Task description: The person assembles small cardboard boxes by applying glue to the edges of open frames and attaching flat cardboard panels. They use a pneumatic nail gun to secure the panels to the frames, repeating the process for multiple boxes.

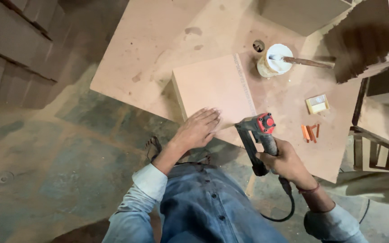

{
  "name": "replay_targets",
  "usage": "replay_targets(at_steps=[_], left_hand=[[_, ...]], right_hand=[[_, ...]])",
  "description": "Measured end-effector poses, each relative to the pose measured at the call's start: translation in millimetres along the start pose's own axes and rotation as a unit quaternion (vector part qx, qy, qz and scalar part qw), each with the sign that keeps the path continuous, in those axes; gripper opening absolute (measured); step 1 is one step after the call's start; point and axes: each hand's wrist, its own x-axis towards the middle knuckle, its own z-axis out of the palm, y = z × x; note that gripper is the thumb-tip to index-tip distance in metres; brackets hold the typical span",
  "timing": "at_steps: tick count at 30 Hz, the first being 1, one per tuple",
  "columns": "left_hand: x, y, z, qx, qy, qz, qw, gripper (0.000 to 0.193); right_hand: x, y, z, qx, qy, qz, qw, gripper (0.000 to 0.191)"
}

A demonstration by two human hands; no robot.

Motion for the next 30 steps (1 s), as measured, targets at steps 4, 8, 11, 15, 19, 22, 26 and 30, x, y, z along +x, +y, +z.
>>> replay_targets(at_steps=[4, 8, 11, 15, 19, 22, 26, 30], left_hand=[[-26, -9, -16, 0.021, -0.008, 0.003, 1.0, 0.05], [-62, -20, -45, -0.004, -0.021, -0.006, 1.0, 0.057], [-74, -27, -59, -0.008, -0.027, -0.013, 1.0, 0.059], [-82, -31, -62, 0.003, -0.027, -0.016, 1.0, 0.059], [-87, -37, -62, -0.033, -0.048, -0.017, 0.998, 0.064], [-70, -65, -77, -0.033, 0.006, 0.014, 0.999, 0.055], [-13, -122, -107, 0.044, -0.08, -0.155, 0.984, 0.072], [-8, -107, -101, -0.028, -0.04, -0.215, 0.975, 0.085]], right_hand=[[-2, -7, 27, 0.001, -0.024, -0.042, 0.999, 0.032], [0, -20, 63, -0.008, -0.068, -0.018, 0.997, 0.04], [-1, -31, 82, -0.029, -0.084, -0.015, 0.996, 0.026], [-4, -42, 96, -0.037, -0.074, -0.016, 0.996, 0.034], [-6, -39, 98, -0.022, -0.057, -0.006, 0.998, 0.031], [-13, -24, 95, 0.034, -0.022, 0.007, 0.999, 0.035], [-11, 2, 87, 0.071, 0.049, 0.031, 0.996, 0.016], [9, 19, 67, 0.096, 0.108, -0.011, 0.989, 0.016]])
